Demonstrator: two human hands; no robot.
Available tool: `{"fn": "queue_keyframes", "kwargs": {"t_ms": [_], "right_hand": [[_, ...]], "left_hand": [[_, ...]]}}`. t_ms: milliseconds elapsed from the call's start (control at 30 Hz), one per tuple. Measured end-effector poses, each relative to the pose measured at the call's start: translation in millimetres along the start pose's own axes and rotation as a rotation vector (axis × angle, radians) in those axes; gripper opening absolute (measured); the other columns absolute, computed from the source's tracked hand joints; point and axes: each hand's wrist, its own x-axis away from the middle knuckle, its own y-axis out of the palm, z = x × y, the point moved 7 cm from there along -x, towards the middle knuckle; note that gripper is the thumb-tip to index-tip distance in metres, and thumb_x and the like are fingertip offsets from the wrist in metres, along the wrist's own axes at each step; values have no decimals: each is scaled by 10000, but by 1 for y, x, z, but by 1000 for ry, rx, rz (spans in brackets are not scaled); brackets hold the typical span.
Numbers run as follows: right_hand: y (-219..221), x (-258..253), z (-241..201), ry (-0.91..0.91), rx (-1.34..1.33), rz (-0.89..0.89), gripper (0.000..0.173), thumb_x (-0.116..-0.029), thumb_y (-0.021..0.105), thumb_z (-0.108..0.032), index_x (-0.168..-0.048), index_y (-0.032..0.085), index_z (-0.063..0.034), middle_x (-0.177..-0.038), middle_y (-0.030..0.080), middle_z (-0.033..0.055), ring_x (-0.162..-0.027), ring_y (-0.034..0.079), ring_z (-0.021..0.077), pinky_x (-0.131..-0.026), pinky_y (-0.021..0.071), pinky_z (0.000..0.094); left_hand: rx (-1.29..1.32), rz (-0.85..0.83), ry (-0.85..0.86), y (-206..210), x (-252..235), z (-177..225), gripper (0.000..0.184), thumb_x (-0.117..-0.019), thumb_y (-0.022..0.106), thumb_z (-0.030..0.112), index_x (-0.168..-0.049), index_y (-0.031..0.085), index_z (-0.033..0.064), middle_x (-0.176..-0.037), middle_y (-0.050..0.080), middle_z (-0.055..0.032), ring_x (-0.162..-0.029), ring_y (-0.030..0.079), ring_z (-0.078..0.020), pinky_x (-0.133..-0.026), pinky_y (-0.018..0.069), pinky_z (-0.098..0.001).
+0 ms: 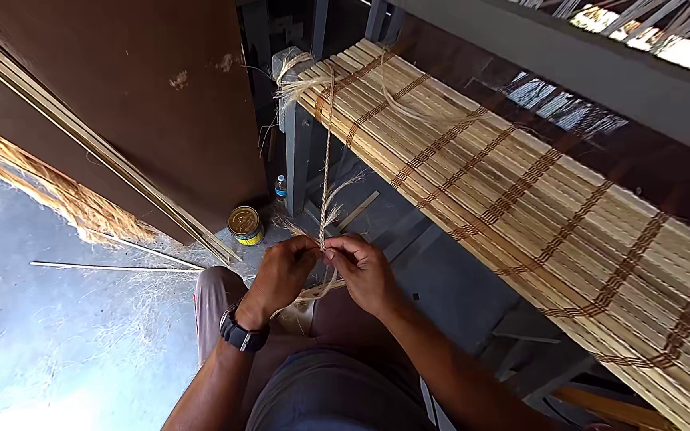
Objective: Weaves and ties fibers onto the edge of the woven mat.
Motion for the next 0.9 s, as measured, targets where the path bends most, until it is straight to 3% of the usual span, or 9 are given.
{"fn": "queue_keyframes", "kwargs": {"t_ms": [133, 267, 500, 567, 667, 733, 800, 833, 900], "right_hand": [[2, 0, 1, -20, 34, 8, 209, -1024, 578, -129, -1111, 744, -36, -935, 741, 7, -832, 688, 25, -777, 577, 177], [2, -1, 2, 23, 44, -15, 199, -1018, 587, -117, -1127, 729, -30, -943, 736, 18, -824, 694, 32, -766, 583, 180], [-5, -9, 13, 223, 122, -220, 180, -1039, 585, -214, -1077, 705, -85, -854, 669, -3, -612, 591, 38, -589, 518, 195], [-5, -11, 14, 286, 1, -285, 171, -1055, 559, -179, -1087, 669, -52, -834, 662, 10, -563, 573, 42, -537, 502, 188], [2, -8, 17, 442, -446, -396, 138, -1081, 464, -101, -1095, 580, -27, -1002, 731, 89, -564, 596, 55, -464, 429, 175], [8, -4, 19, 543, -697, -422, 158, -1089, 405, -92, -1057, 552, -45, -1022, 730, 131, -695, 698, 134, -536, 523, 214], [13, 0, 20, 552, -797, -387, 157, -1086, 407, -73, -1032, 550, -37, -1000, 708, 142, -808, 732, 225, -700, 623, 340], [14, 2, 20, 490, -763, -355, 141, -1078, 429, -62, -1027, 554, -21, -976, 692, 137, -810, 726, 236, -746, 634, 376], [9, 3, 16, 237, -457, -257, 126, -1053, 510, -77, -1033, 600, 9, -932, 671, 94, -790, 703, 162, -758, 625, 322]], "left_hand": [[67, -20, -27, 0, -2, -3, 215, -1039, 559, 237, -957, 717, 118, -695, 585, 72, -564, 494, -30, -532, 412, -217], [6, 5, -52, 1, -5, -4, 195, -1018, 630, 275, -958, 735, 123, -750, 640, 74, -658, 561, -17, -638, 469, -229], [-79, -38, 13, -3, -11, -7, 189, -1012, 636, 276, -959, 751, 136, -719, 621, 87, -623, 528, -4, -616, 446, -227], [-129, -52, 42, -4, -12, -5, 194, -1017, 629, 284, -975, 754, 142, -726, 621, 93, -629, 526, 2, -625, 447, -225], [-207, -39, 113, -4, -11, 0, 216, -1031, 607, 290, -997, 761, 143, -785, 675, 89, -676, 575, 11, -671, 490, -224], [-266, -6, 157, -3, -9, 3, 240, -1041, 587, 296, -993, 760, 137, -809, 693, 65, -706, 602, -12, -705, 509, -251], [-287, 28, 177, 0, -6, 5, 250, -1043, 580, 293, -993, 758, 124, -809, 680, 37, -710, 599, -42, -707, 509, -272], [-274, 39, 171, 0, -4, 4, 249, -1043, 580, 294, -996, 757, 124, -798, 671, 38, -700, 590, -39, -696, 502, -263], [-199, 39, 139, 1, -1, 2, 245, -1044, 572, 290, -1001, 752, 129, -760, 641, 63, -661, 558, -18, -651, 474, -234]]}}
